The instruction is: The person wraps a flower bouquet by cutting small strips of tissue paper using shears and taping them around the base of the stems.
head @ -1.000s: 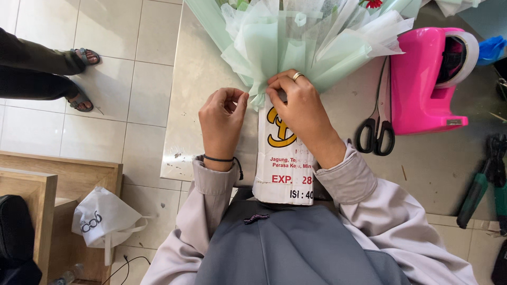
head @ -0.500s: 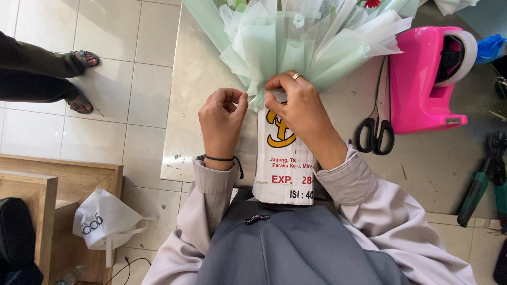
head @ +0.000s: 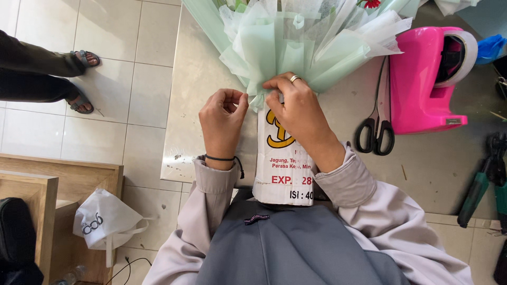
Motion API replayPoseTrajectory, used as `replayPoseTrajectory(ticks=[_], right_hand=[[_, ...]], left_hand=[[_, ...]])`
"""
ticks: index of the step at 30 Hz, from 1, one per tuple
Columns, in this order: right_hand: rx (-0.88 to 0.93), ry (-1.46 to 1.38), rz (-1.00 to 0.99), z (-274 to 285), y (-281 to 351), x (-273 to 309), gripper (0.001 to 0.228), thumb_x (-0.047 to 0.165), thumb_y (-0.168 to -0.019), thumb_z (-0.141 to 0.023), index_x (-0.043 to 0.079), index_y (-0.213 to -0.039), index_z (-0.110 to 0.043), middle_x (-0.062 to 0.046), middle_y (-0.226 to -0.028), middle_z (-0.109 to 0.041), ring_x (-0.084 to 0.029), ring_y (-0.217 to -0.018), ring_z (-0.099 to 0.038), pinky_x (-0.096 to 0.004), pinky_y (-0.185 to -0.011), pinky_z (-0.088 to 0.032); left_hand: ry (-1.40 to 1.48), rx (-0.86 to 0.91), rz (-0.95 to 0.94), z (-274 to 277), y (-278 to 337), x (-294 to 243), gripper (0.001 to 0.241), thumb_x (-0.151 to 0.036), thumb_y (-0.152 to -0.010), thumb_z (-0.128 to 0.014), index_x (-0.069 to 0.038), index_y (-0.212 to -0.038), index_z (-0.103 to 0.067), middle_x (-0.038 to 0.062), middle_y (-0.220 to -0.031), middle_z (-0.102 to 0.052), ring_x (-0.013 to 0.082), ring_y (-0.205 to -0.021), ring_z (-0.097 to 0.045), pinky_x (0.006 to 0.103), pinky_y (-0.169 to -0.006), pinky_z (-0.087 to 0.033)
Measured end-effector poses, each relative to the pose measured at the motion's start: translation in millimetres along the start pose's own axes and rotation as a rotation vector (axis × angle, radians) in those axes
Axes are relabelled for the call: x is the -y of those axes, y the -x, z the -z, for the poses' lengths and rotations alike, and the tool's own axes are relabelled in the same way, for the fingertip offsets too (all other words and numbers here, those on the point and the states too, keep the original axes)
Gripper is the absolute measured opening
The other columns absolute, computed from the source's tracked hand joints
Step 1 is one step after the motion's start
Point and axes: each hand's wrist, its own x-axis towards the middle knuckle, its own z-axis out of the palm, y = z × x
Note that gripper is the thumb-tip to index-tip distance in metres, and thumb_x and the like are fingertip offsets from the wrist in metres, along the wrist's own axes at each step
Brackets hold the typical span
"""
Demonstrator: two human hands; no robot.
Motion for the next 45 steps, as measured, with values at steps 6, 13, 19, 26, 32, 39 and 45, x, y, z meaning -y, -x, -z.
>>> replayPoseTrajectory(ticks=[6, 13, 19, 26, 32, 39, 45], right_hand=[[-0.029, 0.050, -0.016, -0.8, -2.7, 5.5, 0.023, 0.034, -0.097, -0.075, 0.012, -0.102, -0.069, -0.008, -0.094, -0.063, -0.035, -0.089, -0.070, -0.045, -0.078, -0.061], [-0.128, 0.269, -0.042, -26.8, -5.3, -8.9, 0.028, 0.030, -0.085, -0.085, 0.017, -0.090, -0.061, -0.002, -0.086, -0.056, -0.031, -0.084, -0.068, -0.043, -0.075, -0.059], [-0.146, 0.256, -0.028, -27.1, -5.3, -10.0, 0.031, 0.031, -0.083, -0.087, 0.017, -0.088, -0.060, -0.002, -0.085, -0.055, -0.030, -0.083, -0.068, -0.042, -0.074, -0.058], [-0.156, 0.234, -0.029, -24.3, -4.2, -7.2, 0.031, 0.032, -0.085, -0.086, 0.017, -0.087, -0.059, -0.002, -0.083, -0.055, -0.030, -0.082, -0.067, -0.042, -0.075, -0.057], [-0.168, 0.214, -0.026, -24.9, -4.9, -8.4, 0.030, 0.030, -0.084, -0.086, 0.017, -0.086, -0.059, -0.002, -0.082, -0.056, -0.030, -0.081, -0.067, -0.042, -0.074, -0.057], [-0.159, 0.228, -0.035, -29.7, -1.5, -10.6, 0.029, 0.027, -0.087, -0.086, 0.017, -0.088, -0.059, -0.002, -0.084, -0.055, -0.029, -0.083, -0.067, -0.042, -0.076, -0.057], [-0.164, 0.208, -0.024, -30.9, -2.7, -12.5, 0.029, 0.028, -0.084, -0.084, 0.016, -0.088, -0.058, -0.004, -0.083, -0.054, -0.031, -0.083, -0.066, -0.043, -0.076, -0.055]], left_hand=[[-0.021, -0.002, -0.016, -2.0, -0.9, -1.0, 0.011, -0.017, -0.087, -0.081, -0.012, -0.084, -0.072, 0.005, -0.068, -0.068, 0.0180, -0.060, -0.065, 0.0305, -0.060, -0.053], [-0.012, 0.012, 0.079, -5.3, 1.9, 8.0, 0.013, -0.023, -0.090, -0.080, -0.013, -0.088, -0.073, 0.004, -0.071, -0.069, 0.0170, -0.064, -0.066, 0.0304, -0.064, -0.054], [0.168, 0.026, 0.266, -15.3, 5.4, 23.6, 0.025, -0.038, -0.096, -0.076, -0.014, -0.096, -0.071, 0.002, -0.075, -0.069, 0.0128, -0.068, -0.061, 0.0298, -0.070, -0.053], [0.471, 0.030, 0.383, -28.1, 7.9, 37.7, 0.032, -0.033, -0.095, -0.079, -0.006, -0.105, -0.066, 0.005, -0.077, -0.067, 0.0106, -0.069, -0.065, 0.0216, -0.063, -0.054], [0.554, 0.071, 0.426, -25.4, 6.5, 31.9, 0.035, -0.029, -0.094, -0.080, 0.001, -0.107, -0.067, 0.006, -0.075, -0.066, 0.0110, -0.067, -0.066, 0.0202, -0.061, -0.055], [0.527, 0.158, 0.466, -46.7, 2.8, 56.3, 0.030, -0.029, -0.096, -0.076, 0.001, -0.101, -0.075, 0.008, -0.065, -0.065, 0.0112, -0.057, -0.062, 0.0216, -0.056, -0.052], [0.484, 0.135, 0.501, -56.6, -1.8, 61.1, 0.029, -0.025, -0.091, -0.080, 0.002, -0.101, -0.077, 0.009, -0.066, -0.067, 0.0111, -0.058, -0.063, 0.0203, -0.055, -0.053]])
